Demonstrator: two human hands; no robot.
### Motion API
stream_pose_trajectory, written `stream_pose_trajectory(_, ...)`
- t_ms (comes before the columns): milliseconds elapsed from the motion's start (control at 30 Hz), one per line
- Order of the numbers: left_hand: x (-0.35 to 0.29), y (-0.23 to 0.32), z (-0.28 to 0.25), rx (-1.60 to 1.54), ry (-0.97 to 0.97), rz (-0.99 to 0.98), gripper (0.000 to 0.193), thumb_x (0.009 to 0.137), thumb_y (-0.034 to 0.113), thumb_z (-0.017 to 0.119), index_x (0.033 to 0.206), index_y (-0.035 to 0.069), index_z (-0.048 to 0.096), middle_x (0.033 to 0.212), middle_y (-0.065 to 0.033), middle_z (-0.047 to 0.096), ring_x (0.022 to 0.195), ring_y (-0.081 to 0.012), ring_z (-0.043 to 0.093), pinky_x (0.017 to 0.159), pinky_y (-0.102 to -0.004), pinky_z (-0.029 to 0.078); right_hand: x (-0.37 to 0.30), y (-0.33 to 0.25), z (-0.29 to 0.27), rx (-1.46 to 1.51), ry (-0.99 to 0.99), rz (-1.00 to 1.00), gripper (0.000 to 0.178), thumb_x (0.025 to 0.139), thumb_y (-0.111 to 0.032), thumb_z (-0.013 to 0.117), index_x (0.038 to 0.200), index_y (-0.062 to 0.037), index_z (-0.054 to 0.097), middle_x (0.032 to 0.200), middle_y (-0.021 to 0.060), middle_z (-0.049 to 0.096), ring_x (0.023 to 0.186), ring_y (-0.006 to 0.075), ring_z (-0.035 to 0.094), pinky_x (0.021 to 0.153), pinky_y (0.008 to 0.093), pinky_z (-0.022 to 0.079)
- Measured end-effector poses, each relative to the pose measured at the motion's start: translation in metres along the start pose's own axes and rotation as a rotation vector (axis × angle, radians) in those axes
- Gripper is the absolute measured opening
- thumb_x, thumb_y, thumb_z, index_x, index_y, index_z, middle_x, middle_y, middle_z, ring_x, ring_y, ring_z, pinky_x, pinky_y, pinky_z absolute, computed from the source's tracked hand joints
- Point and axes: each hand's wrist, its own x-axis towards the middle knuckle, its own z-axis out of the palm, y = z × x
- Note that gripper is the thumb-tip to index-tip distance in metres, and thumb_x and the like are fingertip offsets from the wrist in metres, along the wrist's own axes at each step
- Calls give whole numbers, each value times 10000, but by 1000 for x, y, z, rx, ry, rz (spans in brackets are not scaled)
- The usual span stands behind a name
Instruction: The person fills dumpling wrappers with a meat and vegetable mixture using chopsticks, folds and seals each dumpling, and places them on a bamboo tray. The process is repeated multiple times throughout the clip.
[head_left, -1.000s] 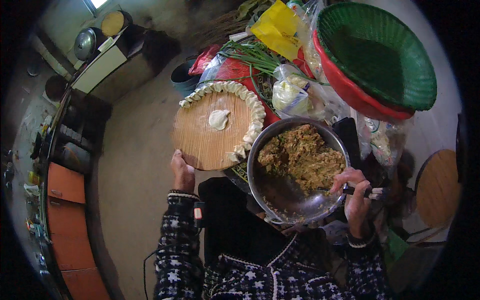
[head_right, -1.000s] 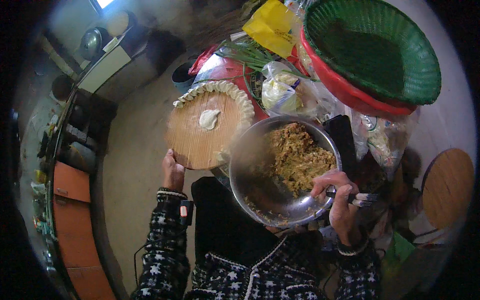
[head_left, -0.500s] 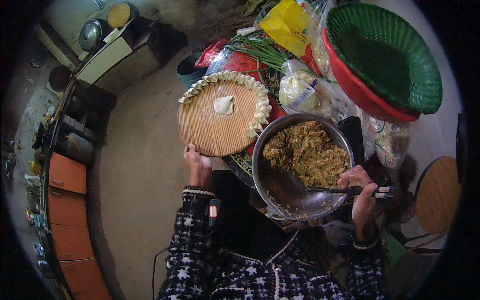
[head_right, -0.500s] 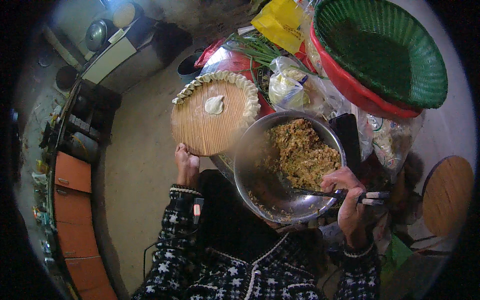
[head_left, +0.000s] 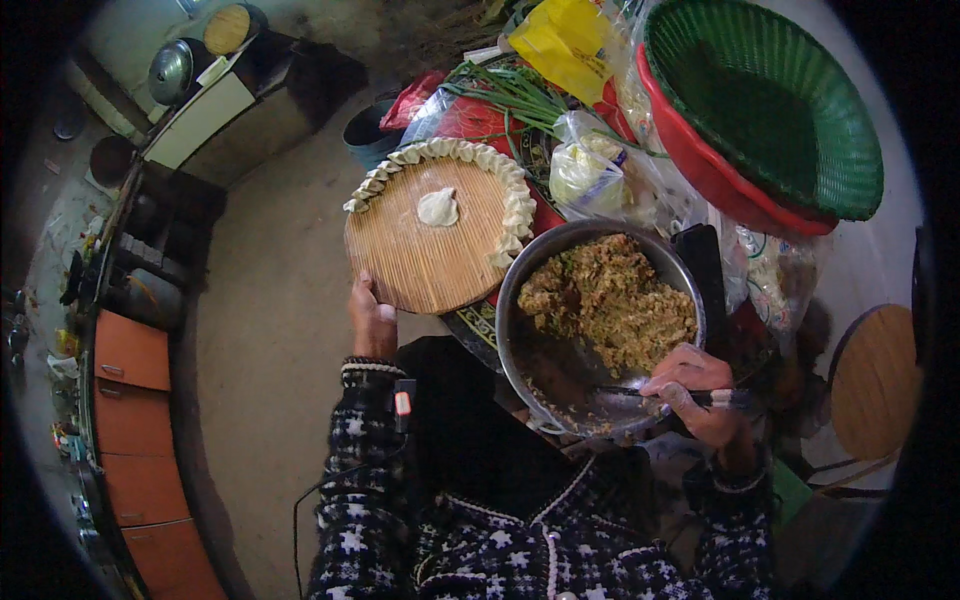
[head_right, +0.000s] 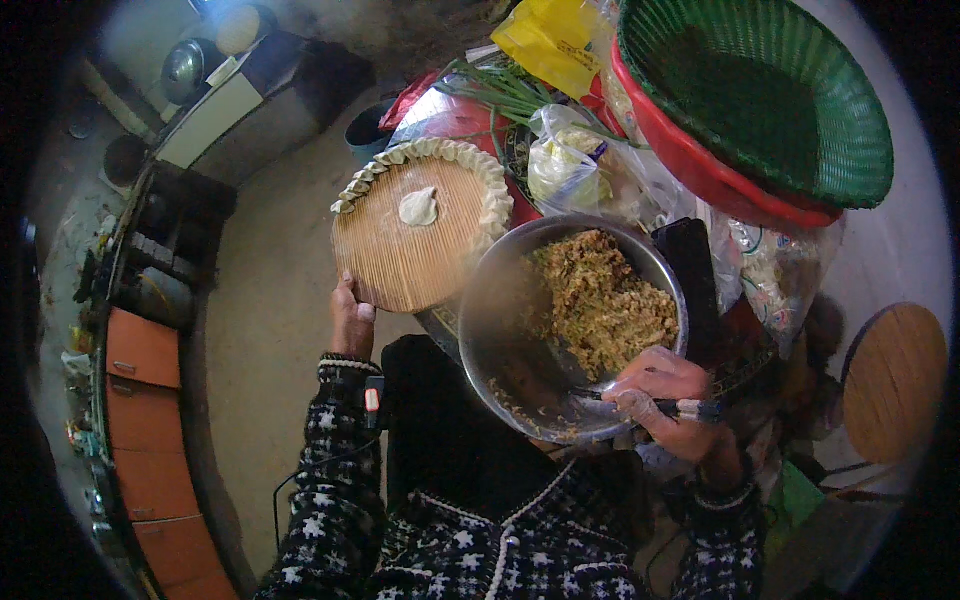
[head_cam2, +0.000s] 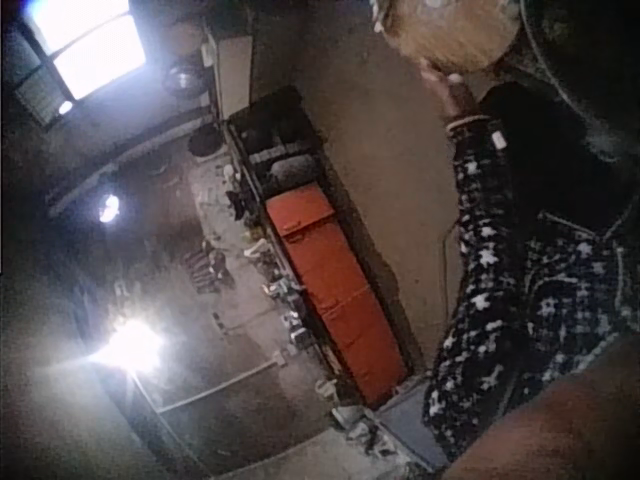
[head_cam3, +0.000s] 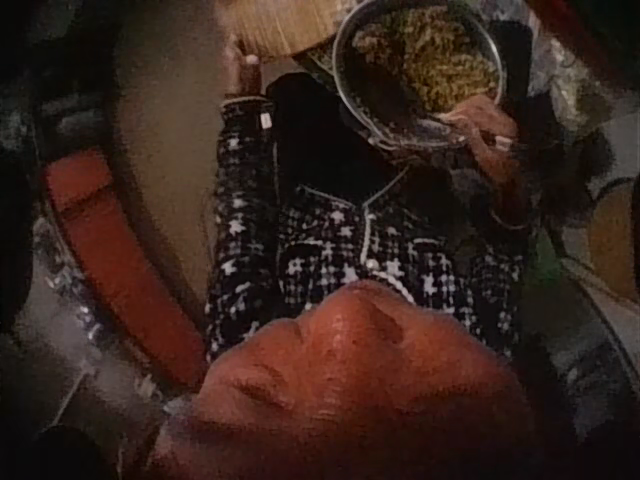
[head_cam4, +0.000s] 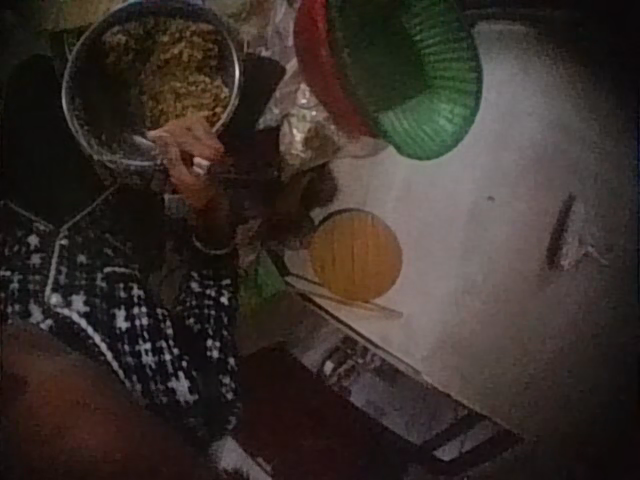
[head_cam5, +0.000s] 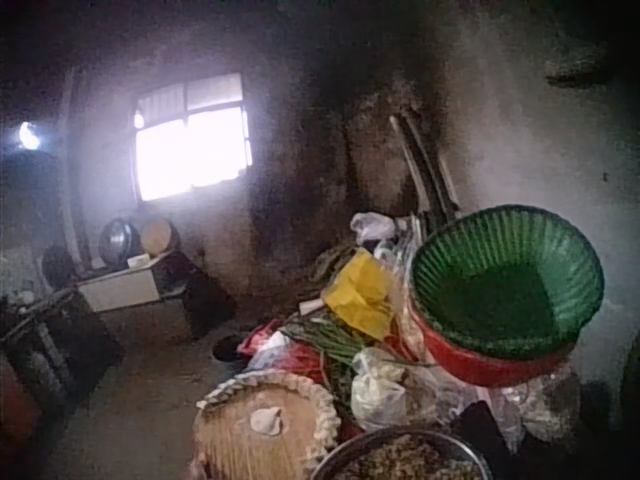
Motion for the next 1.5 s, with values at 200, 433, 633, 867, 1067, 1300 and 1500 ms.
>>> stream_pose_trajectory(200,-8,-31,2,-9,213,166,437,994,182,542,1337,-62,425,1258,-149,578,1087,-253,581,947,-406,484,1,3,-1,-26,-36,-74,91,852,-70,684,890,7,715,879,133,672,812,269,658,726,352,511)
stream_pose_trajectory(433,-30,9,22,891,329,778,363,930,137,615,1238,-47,558,1236,-185,595,1098,-325,581,976,-397,453,-3,7,-4,37,-73,-82,92,825,-37,703,894,24,700,941,169,686,890,283,682,764,356,537)
stream_pose_trajectory(633,-10,8,98,1357,-133,1041,301,864,202,676,1096,10,689,1160,-161,631,1128,-346,538,984,-414,435,1,3,1,29,-100,-101,139,767,-6,739,901,11,704,949,150,695,880,280,689,771,364,551)
stream_pose_trajectory(867,3,-9,124,1495,-192,1092,221,824,228,700,941,43,729,1078,-139,664,1064,-327,554,924,-419,457,-2,-2,2,22,-89,-77,151,783,-7,732,929,8,697,955,146,684,903,280,682,785,354,538)
stream_pose_trajectory(1067,11,-14,128,1467,-173,1050,156,778,194,731,841,52,715,948,-122,650,972,-327,553,876,-415,462,-1,1,8,28,-45,-34,130,786,-10,728,913,1,703,923,128,686,889,265,677,773,348,532)
stream_pose_trajectory(1300,8,-12,127,1388,-200,1019,147,807,170,726,859,39,685,933,-137,656,921,-336,585,833,-406,485,1,0,9,14,-38,-43,125,792,-11,727,914,-1,702,919,128,686,859,265,669,759,355,525)
stream_pose_trajectory(1500,-13,-13,113,466,-401,289,329,870,74,682,1144,-36,537,1119,-168,612,998,-240,639,881,-330,536,-1,1,7,81,-5,6,113,811,-16,716,919,13,697,944,141,692,891,265,676,786,354,531)
